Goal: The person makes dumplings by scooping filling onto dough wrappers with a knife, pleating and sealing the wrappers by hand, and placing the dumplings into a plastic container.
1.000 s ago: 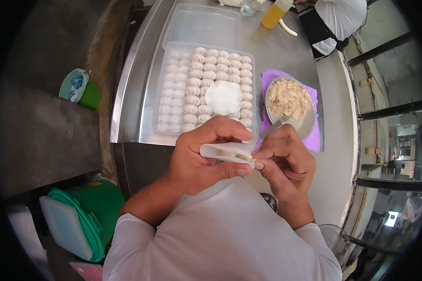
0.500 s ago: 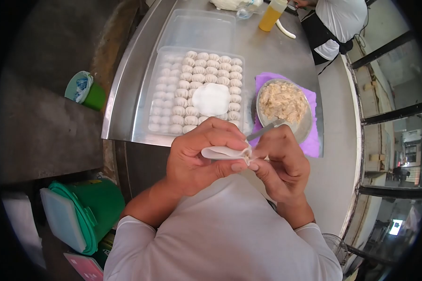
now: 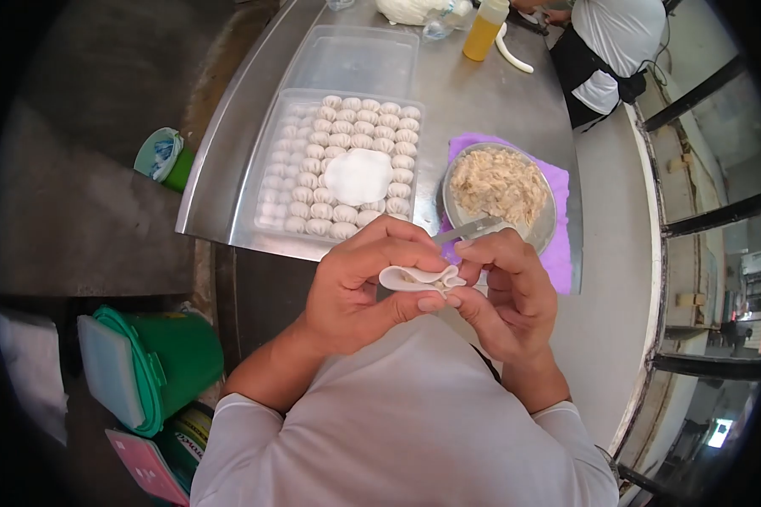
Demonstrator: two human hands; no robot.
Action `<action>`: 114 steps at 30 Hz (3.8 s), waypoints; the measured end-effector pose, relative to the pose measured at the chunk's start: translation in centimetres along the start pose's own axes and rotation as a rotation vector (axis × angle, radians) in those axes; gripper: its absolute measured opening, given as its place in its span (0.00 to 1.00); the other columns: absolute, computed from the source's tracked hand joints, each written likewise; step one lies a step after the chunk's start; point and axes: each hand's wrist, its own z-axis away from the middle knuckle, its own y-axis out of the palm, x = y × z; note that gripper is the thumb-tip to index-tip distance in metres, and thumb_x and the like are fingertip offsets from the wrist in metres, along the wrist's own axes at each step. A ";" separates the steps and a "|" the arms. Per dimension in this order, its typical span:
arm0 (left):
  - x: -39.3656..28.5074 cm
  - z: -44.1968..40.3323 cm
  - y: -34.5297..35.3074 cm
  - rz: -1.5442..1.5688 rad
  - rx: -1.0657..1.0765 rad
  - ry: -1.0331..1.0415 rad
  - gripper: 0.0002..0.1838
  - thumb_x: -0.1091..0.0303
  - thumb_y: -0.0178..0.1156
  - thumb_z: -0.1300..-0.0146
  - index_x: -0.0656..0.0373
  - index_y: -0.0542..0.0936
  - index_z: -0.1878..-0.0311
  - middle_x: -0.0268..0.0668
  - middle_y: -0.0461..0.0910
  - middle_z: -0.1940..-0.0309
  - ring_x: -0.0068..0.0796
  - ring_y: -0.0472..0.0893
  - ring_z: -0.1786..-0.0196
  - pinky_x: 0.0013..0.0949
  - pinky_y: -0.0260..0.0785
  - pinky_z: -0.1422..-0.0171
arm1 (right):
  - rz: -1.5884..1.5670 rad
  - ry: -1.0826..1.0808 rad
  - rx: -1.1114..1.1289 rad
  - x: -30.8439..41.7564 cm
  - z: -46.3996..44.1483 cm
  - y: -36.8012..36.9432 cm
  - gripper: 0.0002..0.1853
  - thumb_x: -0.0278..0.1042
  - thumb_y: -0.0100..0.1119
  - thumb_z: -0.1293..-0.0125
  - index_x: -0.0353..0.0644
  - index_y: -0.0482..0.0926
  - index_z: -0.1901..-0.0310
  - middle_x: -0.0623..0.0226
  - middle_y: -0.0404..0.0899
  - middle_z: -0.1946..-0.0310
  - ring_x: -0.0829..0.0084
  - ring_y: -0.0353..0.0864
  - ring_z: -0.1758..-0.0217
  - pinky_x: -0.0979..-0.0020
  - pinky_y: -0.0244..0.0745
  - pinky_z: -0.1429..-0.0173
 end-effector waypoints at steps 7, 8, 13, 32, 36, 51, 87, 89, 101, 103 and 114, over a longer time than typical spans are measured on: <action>1.0 0.4 2.2 0.045 -0.238 0.110 0.17 0.74 0.76 0.42 0.61 0.85 0.49 0.40 0.81 0.53 0.28 0.79 0.49 0.30 0.71 0.46 | 0.101 0.006 0.142 -0.3 0.3 -2.0 0.10 0.21 0.72 0.39 0.34 0.84 0.57 0.63 0.80 0.64 0.71 0.78 0.63 0.71 0.75 0.61; 1.2 0.4 2.1 0.005 -0.196 0.119 0.17 0.74 0.76 0.42 0.61 0.85 0.50 0.39 0.81 0.53 0.29 0.79 0.50 0.30 0.71 0.46 | 0.118 -0.057 0.161 -0.6 0.3 -2.3 0.10 0.21 0.72 0.39 0.34 0.83 0.56 0.63 0.80 0.64 0.71 0.78 0.63 0.71 0.75 0.60; 0.6 -0.3 1.0 -0.125 -0.028 0.157 0.16 0.75 0.75 0.42 0.62 0.85 0.50 0.39 0.81 0.54 0.29 0.78 0.52 0.30 0.71 0.49 | -0.038 0.022 0.045 -0.5 0.4 -1.2 0.10 0.22 0.70 0.36 0.34 0.82 0.54 0.62 0.80 0.63 0.69 0.78 0.62 0.71 0.74 0.59; 2.0 -0.8 -0.4 -0.030 -0.128 0.214 0.11 0.69 0.73 0.36 0.62 0.84 0.54 0.36 0.79 0.61 0.25 0.76 0.61 0.28 0.70 0.56 | 0.143 -0.098 0.128 -1.2 -0.5 -0.3 0.08 0.24 0.70 0.36 0.34 0.81 0.58 0.62 0.79 0.64 0.72 0.76 0.64 0.72 0.72 0.59; 1.3 -0.8 -0.6 -0.031 -0.099 0.163 0.10 0.69 0.72 0.36 0.63 0.84 0.55 0.37 0.80 0.62 0.26 0.76 0.61 0.29 0.70 0.56 | -0.091 0.062 -0.007 -0.9 -0.5 0.8 0.06 0.23 0.67 0.34 0.33 0.81 0.58 0.62 0.79 0.64 0.70 0.76 0.65 0.72 0.72 0.59; 0.8 -0.7 0.6 -0.288 -0.110 0.259 0.10 0.74 0.70 0.35 0.65 0.85 0.52 0.39 0.80 0.64 0.28 0.79 0.61 0.30 0.73 0.57 | 0.068 0.036 0.125 -1.3 -0.1 -1.0 0.07 0.26 0.68 0.33 0.34 0.80 0.59 0.63 0.77 0.66 0.71 0.76 0.65 0.73 0.72 0.60; 5.4 -1.8 -8.3 0.300 -0.007 -0.494 0.23 0.77 0.73 0.38 0.67 0.81 0.39 0.37 0.86 0.53 0.21 0.84 0.52 0.26 0.79 0.47 | 0.146 0.276 -0.076 -10.3 -1.2 7.5 0.18 0.41 0.54 0.19 0.38 0.71 0.67 0.72 0.66 0.77 0.81 0.61 0.72 0.73 0.61 0.69; 5.8 -2.0 -9.2 0.305 -0.009 -0.448 0.23 0.77 0.73 0.37 0.68 0.81 0.39 0.38 0.86 0.53 0.21 0.84 0.53 0.26 0.79 0.47 | 0.156 0.330 -0.105 -10.6 -1.5 8.3 0.18 0.40 0.53 0.19 0.39 0.70 0.67 0.74 0.66 0.78 0.82 0.61 0.72 0.73 0.60 0.70; 5.6 -3.9 -12.1 0.327 -0.053 -0.429 0.22 0.80 0.72 0.38 0.67 0.81 0.40 0.37 0.85 0.52 0.22 0.82 0.50 0.27 0.78 0.44 | 0.061 0.309 -0.092 -12.8 -4.8 10.8 0.16 0.44 0.51 0.18 0.41 0.72 0.63 0.75 0.72 0.73 0.84 0.68 0.71 0.75 0.71 0.64; 5.8 -3.9 -11.9 0.311 -0.081 -0.394 0.21 0.81 0.70 0.37 0.68 0.80 0.41 0.38 0.85 0.54 0.22 0.84 0.52 0.28 0.79 0.46 | 0.110 0.300 -0.086 -13.0 -5.2 11.0 0.16 0.44 0.51 0.18 0.41 0.72 0.62 0.75 0.72 0.72 0.84 0.69 0.70 0.75 0.73 0.64; 8.3 -9.3 -20.1 -0.493 -0.253 -0.265 0.23 0.80 0.71 0.41 0.63 0.80 0.41 0.34 0.85 0.57 0.19 0.83 0.55 0.27 0.77 0.50 | -0.510 0.609 -0.184 -14.1 -7.7 9.9 0.14 0.44 0.57 0.21 0.42 0.76 0.60 0.74 0.72 0.70 0.84 0.70 0.69 0.76 0.75 0.64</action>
